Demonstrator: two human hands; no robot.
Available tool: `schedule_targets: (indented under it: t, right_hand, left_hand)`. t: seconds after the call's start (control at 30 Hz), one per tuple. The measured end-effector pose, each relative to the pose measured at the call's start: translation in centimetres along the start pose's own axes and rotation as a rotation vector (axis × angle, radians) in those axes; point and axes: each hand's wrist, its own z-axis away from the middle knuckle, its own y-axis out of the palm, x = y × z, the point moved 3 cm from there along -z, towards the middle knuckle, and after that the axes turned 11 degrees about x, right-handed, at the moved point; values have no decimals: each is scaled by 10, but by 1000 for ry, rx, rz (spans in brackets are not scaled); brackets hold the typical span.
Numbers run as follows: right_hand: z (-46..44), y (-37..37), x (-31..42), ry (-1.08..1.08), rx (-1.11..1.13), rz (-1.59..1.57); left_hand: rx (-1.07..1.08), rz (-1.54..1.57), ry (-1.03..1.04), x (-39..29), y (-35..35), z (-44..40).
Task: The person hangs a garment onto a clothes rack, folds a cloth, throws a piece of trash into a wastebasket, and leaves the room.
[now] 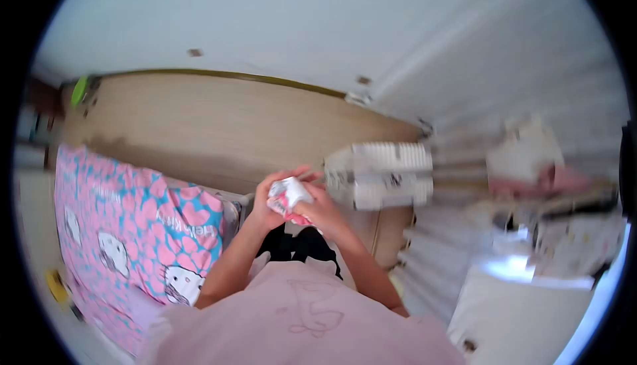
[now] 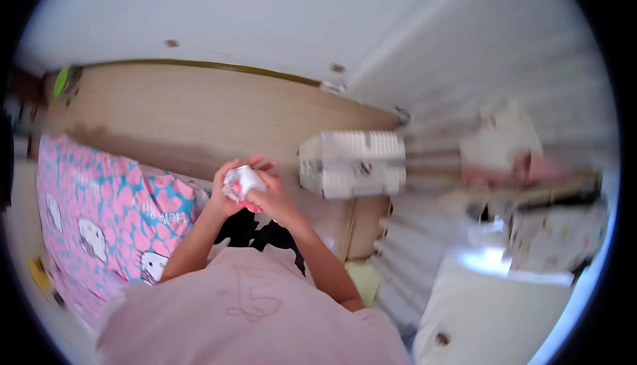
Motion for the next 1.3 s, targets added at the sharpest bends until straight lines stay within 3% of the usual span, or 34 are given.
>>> schedule_targets:
  t: [0.13,0.33,0.43,0.57,0.63,0.67,0.8,0.93,1.03,1.23,1.27,1.3]
  right_hand:
    - [-99,20,44,-69,-122,-128]
    - [-238,84,143,-131,119,-183]
    - [-318,118,157,-132,185,-116]
    - [-422,176,168,-286,301,59]
    - [-467,198,186,-345,366,318]
    - [-495,209,198,-328,417,340]
    - [-588,247,221,-337,545,436]
    - [-667,324,237,-268,745,500]
    - [-708,384,223,-250,909,583]
    - [-796,512,195,-279,1087,791]
    - [-814,532,199,-86,1072,795]
    - [-838,558,206,-137,1056,807]
  left_hand:
    - [65,-75,76,-110,11,-30]
    - [5,-136,537,-261,62,-31]
    - [-159,-191,748,-328,53,-24]
    - [-413,-222,975,-428,24,-21]
    - [-498,-157,1079,-478,21,-24]
    - [-622,-85,1123,-505,27,-27]
    - [-760,-91,1241,-606,10,-26]
    - [-916,24,1437,-689,-5,11]
    - [-886,147,1688,-729,-23,59]
    - [-945,409,1736,-825,-79,147]
    - [-910,421,1722,-852,-85,160]
    - [-854,428,1729,-886,-92,172]
